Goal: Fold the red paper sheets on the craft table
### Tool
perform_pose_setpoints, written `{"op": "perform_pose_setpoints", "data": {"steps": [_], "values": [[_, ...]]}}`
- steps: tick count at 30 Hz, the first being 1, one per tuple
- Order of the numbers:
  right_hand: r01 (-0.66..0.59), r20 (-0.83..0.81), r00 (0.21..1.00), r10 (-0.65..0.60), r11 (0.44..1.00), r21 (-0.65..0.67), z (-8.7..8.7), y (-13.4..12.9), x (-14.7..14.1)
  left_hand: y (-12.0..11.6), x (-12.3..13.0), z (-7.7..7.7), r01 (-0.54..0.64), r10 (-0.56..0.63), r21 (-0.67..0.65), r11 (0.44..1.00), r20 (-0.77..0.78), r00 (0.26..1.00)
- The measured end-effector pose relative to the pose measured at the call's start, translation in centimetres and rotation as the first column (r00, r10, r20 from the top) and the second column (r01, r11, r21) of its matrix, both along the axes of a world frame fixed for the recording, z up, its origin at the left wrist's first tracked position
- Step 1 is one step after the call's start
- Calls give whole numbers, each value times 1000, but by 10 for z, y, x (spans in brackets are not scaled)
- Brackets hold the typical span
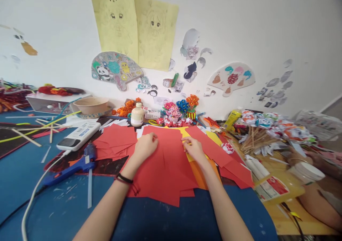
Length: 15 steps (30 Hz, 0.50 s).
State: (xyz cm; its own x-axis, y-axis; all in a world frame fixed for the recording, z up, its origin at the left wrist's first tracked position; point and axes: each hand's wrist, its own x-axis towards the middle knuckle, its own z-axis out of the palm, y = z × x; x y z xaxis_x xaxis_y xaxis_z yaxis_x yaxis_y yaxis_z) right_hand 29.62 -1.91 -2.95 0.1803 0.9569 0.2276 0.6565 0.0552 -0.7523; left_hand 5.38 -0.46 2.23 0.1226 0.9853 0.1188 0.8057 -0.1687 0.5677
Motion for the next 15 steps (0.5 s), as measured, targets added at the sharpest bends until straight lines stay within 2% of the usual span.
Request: {"op": "perform_pose_setpoints", "data": {"steps": [2,5,9,11,13,15], "values": [[-3,22,1000,3,1000,0,1,-1,-2,0,9,-7,88,-51,-134,987,258,965],[21,60,998,-21,1000,-7,3,-1,-6,-4,12,-12,211,-12,-303,929,548,836],[55,34,998,-54,998,-40,5,-3,-9,-4,9,-16,332,137,-406,851,783,607],[67,-6,998,-68,996,-64,6,-5,-10,-2,9,-19,394,163,-411,822,833,529],[74,-52,996,-79,993,-87,6,-6,-11,-2,11,-23,437,137,-399,807,844,519],[76,-86,993,-85,992,-99,7,-7,-12,-5,15,-25,442,51,-383,811,799,599]]}}
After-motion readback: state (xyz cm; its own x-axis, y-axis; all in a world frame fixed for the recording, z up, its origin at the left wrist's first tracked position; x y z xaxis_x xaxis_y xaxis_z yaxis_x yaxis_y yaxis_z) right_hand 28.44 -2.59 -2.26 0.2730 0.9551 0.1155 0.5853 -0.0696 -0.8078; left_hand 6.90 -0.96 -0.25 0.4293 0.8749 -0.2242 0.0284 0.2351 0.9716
